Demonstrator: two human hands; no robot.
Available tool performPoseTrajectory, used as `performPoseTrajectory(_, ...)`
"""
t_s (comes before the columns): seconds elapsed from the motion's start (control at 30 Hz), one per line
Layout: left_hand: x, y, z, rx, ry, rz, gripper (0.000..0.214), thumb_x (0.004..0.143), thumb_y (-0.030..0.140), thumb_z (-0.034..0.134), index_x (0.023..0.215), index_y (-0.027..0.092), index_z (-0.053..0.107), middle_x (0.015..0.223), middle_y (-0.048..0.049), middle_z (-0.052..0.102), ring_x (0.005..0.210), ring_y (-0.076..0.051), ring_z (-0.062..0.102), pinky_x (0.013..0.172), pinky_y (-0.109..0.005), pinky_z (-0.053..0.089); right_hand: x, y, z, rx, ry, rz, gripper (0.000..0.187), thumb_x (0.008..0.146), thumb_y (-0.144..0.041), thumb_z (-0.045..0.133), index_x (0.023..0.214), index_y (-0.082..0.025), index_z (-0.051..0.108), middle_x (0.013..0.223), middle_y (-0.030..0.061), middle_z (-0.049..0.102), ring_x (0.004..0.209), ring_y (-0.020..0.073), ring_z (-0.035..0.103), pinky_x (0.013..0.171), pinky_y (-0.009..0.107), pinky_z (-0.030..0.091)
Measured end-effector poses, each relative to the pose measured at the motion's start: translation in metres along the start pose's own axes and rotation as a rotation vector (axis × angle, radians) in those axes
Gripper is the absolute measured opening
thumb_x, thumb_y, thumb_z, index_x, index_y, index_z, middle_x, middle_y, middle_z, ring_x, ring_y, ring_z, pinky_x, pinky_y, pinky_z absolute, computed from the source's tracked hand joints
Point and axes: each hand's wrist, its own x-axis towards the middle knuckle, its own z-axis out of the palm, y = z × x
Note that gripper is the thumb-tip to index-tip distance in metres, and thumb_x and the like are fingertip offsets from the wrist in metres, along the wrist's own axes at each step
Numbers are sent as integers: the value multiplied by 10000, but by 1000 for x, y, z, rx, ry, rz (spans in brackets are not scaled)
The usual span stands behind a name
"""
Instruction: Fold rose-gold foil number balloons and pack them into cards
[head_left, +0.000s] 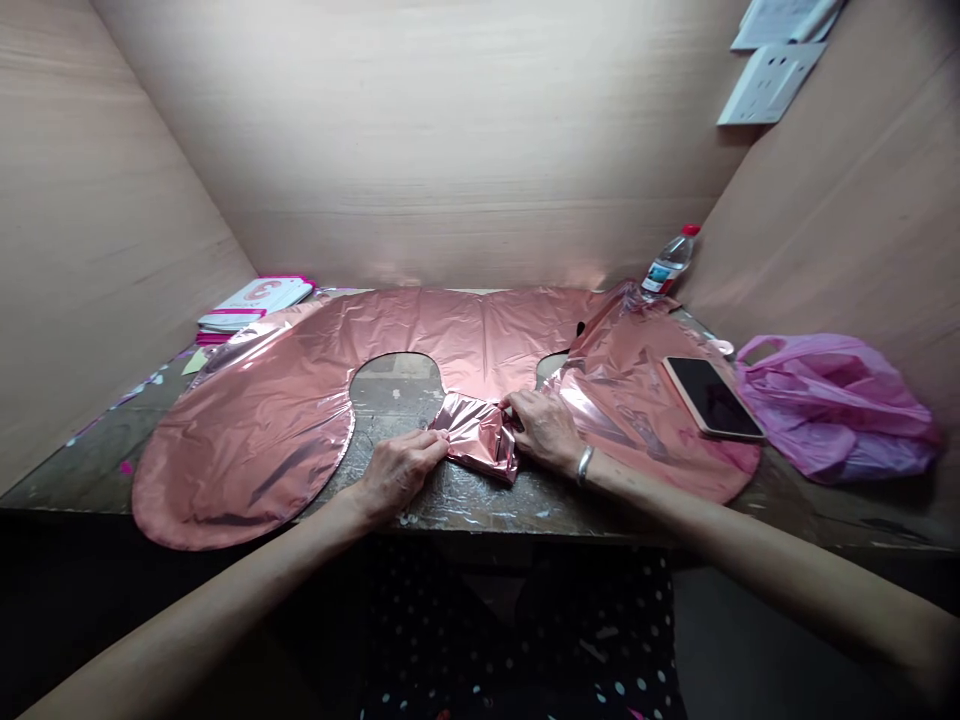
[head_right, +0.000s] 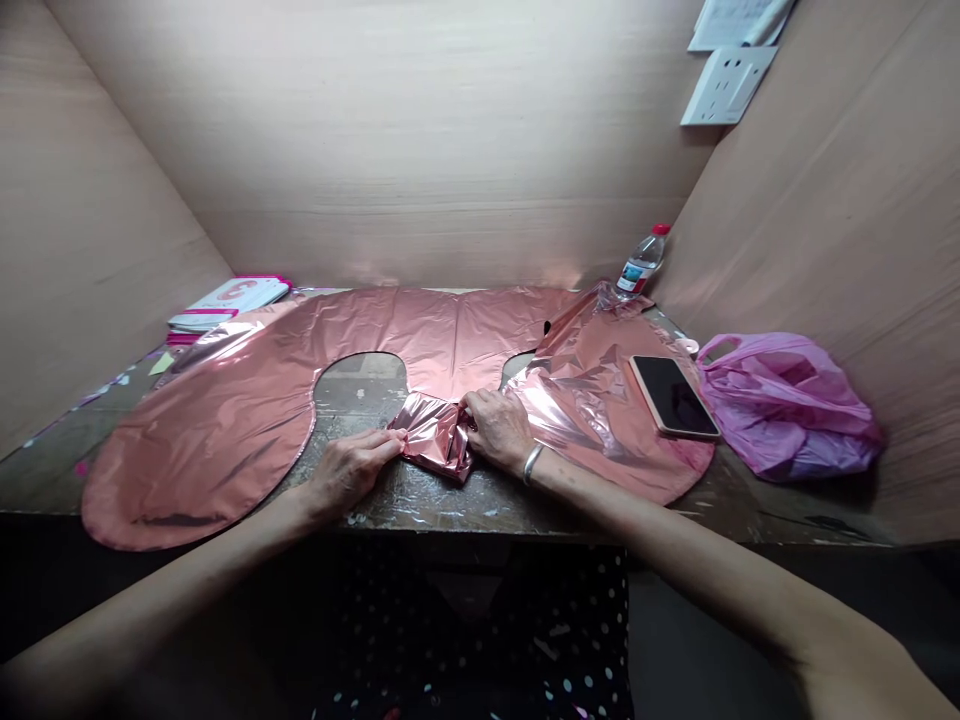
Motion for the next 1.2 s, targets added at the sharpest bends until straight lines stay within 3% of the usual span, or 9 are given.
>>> performPoseTrajectory(0.13, -2, -1, 3, 27, 56, 10, 229, 931, 54, 460, 1012, 191, 625, 1153, -49, 707, 968, -178, 680, 735, -248, 527, -3, 0, 1, -50, -7, 43, 141, 929, -257, 527, 931, -162, 631, 901, 88, 696, 800, 214, 595, 716, 323, 307)
performPoseTrajectory(0.33, 0, 0, 0, 64, 54, 19, 236, 930, 49, 444, 976, 183, 633, 1158, -42, 714, 957, -179, 696, 722, -246, 542, 5, 1, 3, -171, 4, -31, 281, 912, -335, 552, 1109, -141, 601, 1025, 135, 683, 903, 253, 597, 717, 330, 304)
performPoseTrajectory(0.5, 1, 0, -2, 53, 62, 14, 257, 939, 51, 431, 998, 190, 639, 1155, -37, 716, 967, -174, 696, 730, -239, 549, 21, -2, 5, -152, -130, -64, 198, 915, -223, 499, 1027, -135, 636, 962, 130, 705, 843, 230, 628, 655, 310, 294)
performPoseTrajectory(0.67, 2, -1, 0, 43, 82, 30, 270, 931, 46, 424, 1000, 184, 646, 1149, -44, 718, 954, -171, 700, 751, -239, 550, 18, 9, 9, -103, -118, 13, 199, 942, -186, 456, 979, -143, 647, 896, 110, 719, 803, 202, 645, 615, 278, 309)
performPoseTrajectory(0.83, 1, -1, 2, 31, 77, 27, 245, 943, 67, 434, 1013, 177, 641, 1114, -62, 718, 931, -175, 696, 730, -244, 545, 10, 20, 7, -37, -85, 34, 215, 977, -202, 436, 993, -178, 650, 956, 56, 712, 882, 167, 644, 697, 238, 375)
performPoseTrajectory(0.97, -1, -2, 2, -8, 66, 67, 290, 958, 78, 417, 1107, 213, 626, 1185, -54, 682, 1000, -159, 672, 772, -226, 530, 5, 27, -12, -36, -89, -3, 187, 941, -173, 499, 957, -166, 685, 944, 74, 697, 870, 193, 627, 742, 276, 402)
performPoseTrajectory(1.03, -1, -3, 1, -17, 82, 100, 321, 967, 80, 396, 1161, 221, 609, 1194, -49, 675, 1020, -155, 664, 783, -223, 526, 2, 25, -23, -47, -22, -23, 240, 935, -123, 468, 998, -154, 698, 971, 100, 695, 888, 213, 626, 782, 311, 427)
performPoseTrajectory(1.13, 1, -3, -2, -15, 74, 126, 302, 976, 100, 396, 1164, 209, 606, 1192, -51, 671, 1010, -163, 665, 760, -233, 531, -6, 13, -27, 20, 115, -176, 329, 970, -164, 426, 1218, -146, 640, 1234, 141, 643, 1131, 245, 585, 962, 372, 437)
performPoseTrajectory(1.2, 2, -2, -4, -20, 46, 124, 279, 977, 117, 414, 1157, 200, 610, 1189, -54, 670, 1002, -171, 665, 745, -241, 535, -12, 3, -19, 61, 50, -338, 448, 990, -363, 455, 1372, -141, 534, 1436, 153, 508, 1328, 274, 457, 1089, 417, 374)
